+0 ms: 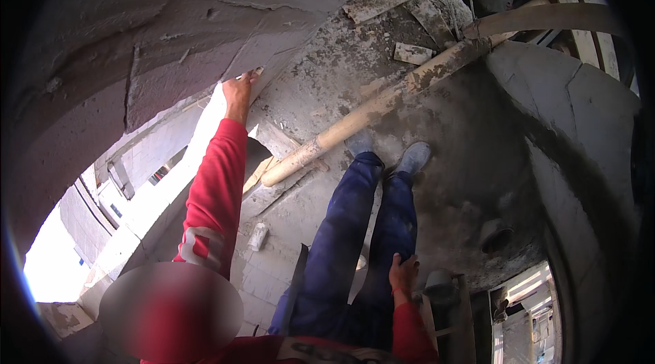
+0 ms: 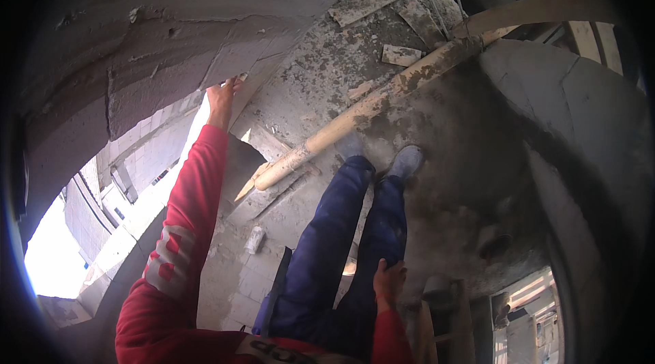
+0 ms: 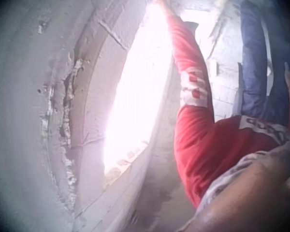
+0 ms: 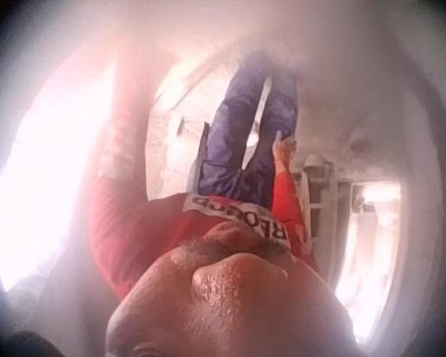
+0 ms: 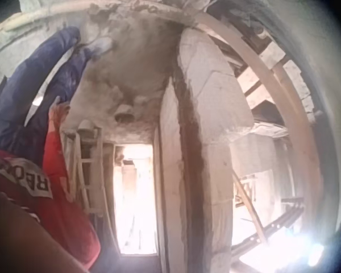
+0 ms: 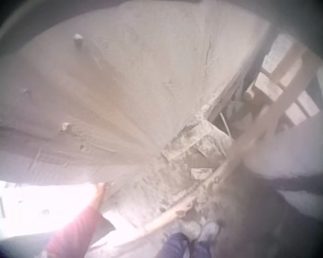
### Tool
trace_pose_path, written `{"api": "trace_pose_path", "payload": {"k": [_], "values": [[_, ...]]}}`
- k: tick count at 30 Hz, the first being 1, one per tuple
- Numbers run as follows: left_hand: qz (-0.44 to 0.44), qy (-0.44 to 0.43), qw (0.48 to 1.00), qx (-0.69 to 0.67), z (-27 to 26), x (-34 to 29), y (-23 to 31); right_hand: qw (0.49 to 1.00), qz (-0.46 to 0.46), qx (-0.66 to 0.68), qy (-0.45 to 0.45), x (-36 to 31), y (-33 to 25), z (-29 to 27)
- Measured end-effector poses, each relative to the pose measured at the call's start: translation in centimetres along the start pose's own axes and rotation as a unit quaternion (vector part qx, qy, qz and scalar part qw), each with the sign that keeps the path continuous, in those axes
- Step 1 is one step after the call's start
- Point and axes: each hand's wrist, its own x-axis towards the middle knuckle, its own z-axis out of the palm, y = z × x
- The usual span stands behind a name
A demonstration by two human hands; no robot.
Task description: The person uses a trowel to smooth wet concrete on a floor. They scoop material from a bucket, spread it across the surface, and repeatedly level the area while squatting and moving around the workspace.
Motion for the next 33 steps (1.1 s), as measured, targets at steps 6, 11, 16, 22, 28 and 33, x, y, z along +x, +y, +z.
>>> {"api": "trace_pose_path", "payload": {"k": [6, 11, 16, 22, 28, 33], "values": [[-0.044, 0.001, 0.995, -0.095, 2.2, 1.1, -1.6, 0.999, 0.008, -0.031, 0.014, 0.7, 0.0, 0.5], [0.105, 0.029, 0.968, 0.226, -0.5, 3.9, -4.9, 0.999, 0.005, -0.036, -0.009, 1.1, -1.0, -0.3], [0.016, 0.07, 0.996, 0.058, -0.1, 1.0, -3.1, 0.999, 0.027, -0.011, -0.026, 1.5, -1.0, -0.5], [-0.07, 0.158, 0.98, -0.101, 6.4, -7.5, -1.8, 1.0, 0.0, 0.005, -0.022, 1.5, -2.3, -2.0], [0.231, -0.192, 0.941, 0.157, 20.5, -14.5, 1.3, 0.983, -0.176, -0.024, 0.033, 1.6, -6.9, -5.7], [0.458, -0.211, 0.762, 0.407, 32.3, -10.4, 6.5, 0.986, -0.163, 0.01, 0.023, 3.1, -7.4, -8.6]]}}
